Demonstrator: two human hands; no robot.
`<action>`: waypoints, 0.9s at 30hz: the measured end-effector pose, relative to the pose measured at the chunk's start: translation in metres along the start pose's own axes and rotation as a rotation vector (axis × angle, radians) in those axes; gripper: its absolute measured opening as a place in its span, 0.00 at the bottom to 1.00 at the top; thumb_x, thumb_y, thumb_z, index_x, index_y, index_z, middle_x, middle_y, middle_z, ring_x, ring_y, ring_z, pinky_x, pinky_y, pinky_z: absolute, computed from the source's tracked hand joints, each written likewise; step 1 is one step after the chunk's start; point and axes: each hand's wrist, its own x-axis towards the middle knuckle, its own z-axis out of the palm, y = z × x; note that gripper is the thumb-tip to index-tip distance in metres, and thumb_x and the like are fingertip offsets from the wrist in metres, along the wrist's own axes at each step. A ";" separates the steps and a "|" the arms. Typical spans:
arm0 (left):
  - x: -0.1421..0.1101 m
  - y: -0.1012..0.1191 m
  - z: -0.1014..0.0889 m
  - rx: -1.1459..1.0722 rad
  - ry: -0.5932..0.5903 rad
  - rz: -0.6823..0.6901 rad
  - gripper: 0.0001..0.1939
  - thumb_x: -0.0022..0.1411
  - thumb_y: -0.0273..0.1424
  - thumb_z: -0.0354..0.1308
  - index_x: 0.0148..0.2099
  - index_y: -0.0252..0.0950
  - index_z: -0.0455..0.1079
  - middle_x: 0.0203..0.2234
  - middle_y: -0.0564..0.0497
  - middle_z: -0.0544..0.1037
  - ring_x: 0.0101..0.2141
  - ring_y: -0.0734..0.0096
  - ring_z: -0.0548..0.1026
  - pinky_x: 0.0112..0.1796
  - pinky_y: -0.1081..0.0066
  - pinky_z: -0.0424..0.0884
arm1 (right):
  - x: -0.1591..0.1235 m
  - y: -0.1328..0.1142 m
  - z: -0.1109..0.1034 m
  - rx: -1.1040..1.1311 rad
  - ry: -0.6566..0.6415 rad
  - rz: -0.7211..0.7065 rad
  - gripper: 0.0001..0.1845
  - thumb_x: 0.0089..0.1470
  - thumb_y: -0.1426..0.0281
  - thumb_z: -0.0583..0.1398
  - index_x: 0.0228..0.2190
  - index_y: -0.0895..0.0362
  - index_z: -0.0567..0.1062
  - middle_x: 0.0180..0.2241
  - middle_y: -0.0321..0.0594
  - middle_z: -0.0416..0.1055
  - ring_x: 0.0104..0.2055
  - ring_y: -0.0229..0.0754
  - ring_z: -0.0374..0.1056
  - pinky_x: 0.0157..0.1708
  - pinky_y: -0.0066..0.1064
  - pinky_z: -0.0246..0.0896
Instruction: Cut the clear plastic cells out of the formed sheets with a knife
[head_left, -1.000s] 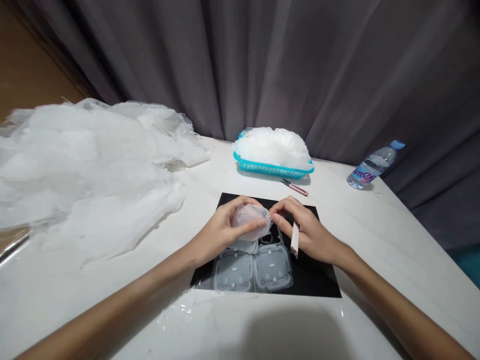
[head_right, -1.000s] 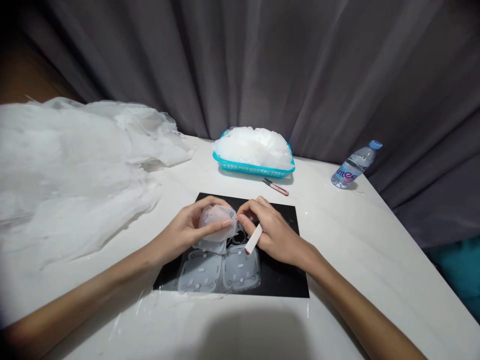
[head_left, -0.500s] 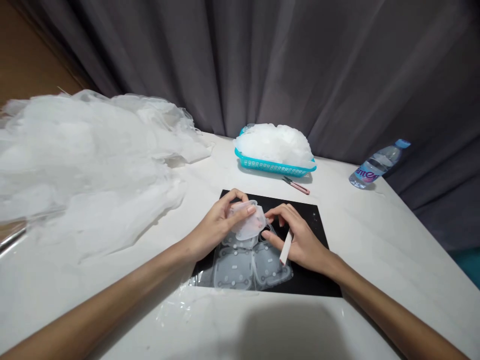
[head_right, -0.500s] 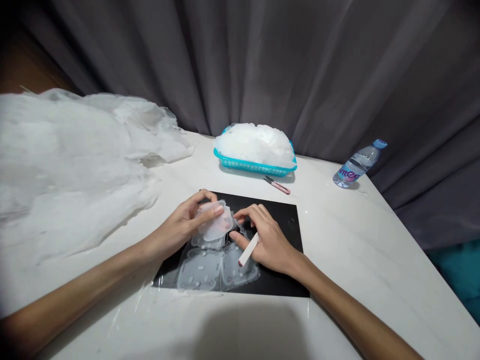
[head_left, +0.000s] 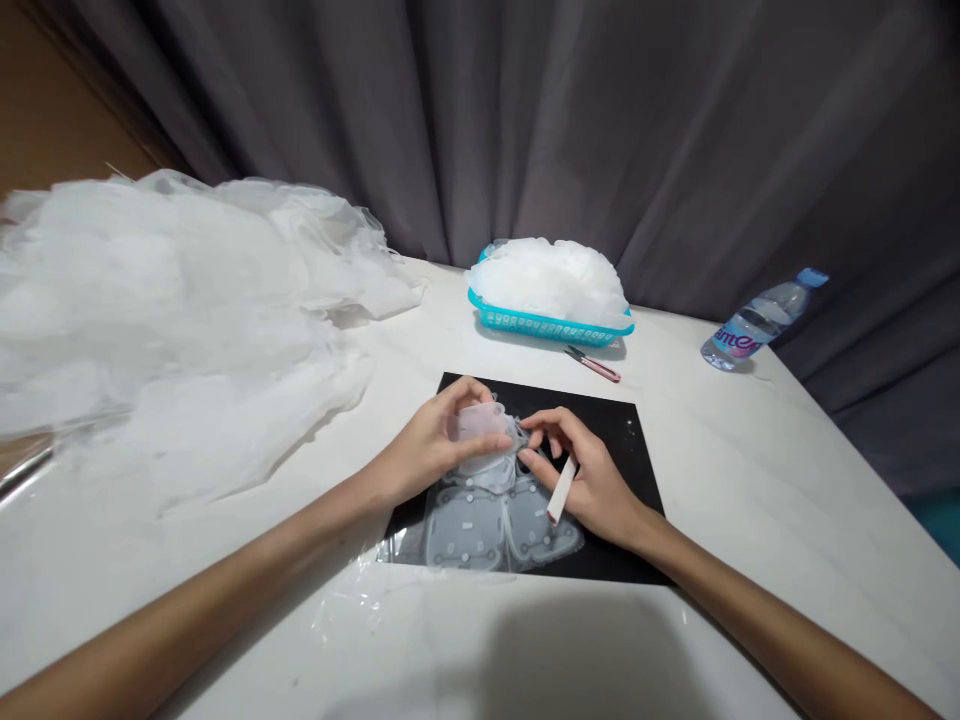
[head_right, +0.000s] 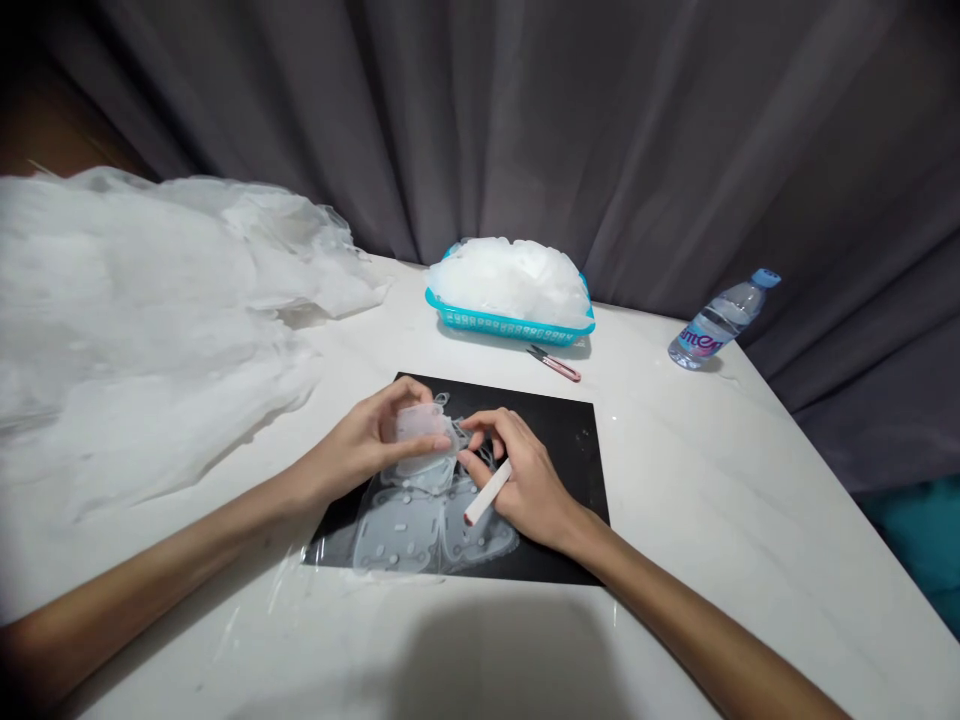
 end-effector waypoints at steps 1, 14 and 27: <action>0.000 0.001 -0.001 0.004 0.005 -0.005 0.22 0.54 0.37 0.75 0.40 0.37 0.66 0.31 0.55 0.73 0.31 0.72 0.71 0.31 0.73 0.67 | -0.001 0.000 0.001 -0.011 0.004 0.006 0.13 0.64 0.70 0.63 0.49 0.51 0.72 0.39 0.37 0.72 0.37 0.41 0.63 0.41 0.35 0.62; -0.011 0.000 0.010 -0.193 -0.057 -0.227 0.22 0.62 0.49 0.68 0.39 0.36 0.66 0.31 0.53 0.73 0.30 0.71 0.70 0.30 0.74 0.65 | -0.002 -0.006 0.007 0.074 -0.006 0.097 0.14 0.62 0.64 0.66 0.47 0.51 0.72 0.41 0.38 0.75 0.36 0.41 0.63 0.40 0.34 0.63; -0.015 0.010 0.018 -0.341 -0.072 -0.290 0.20 0.63 0.48 0.67 0.38 0.37 0.67 0.30 0.55 0.71 0.30 0.72 0.70 0.32 0.73 0.66 | 0.002 -0.004 0.006 0.238 -0.013 0.103 0.21 0.61 0.61 0.66 0.51 0.51 0.67 0.37 0.35 0.72 0.34 0.40 0.60 0.37 0.34 0.60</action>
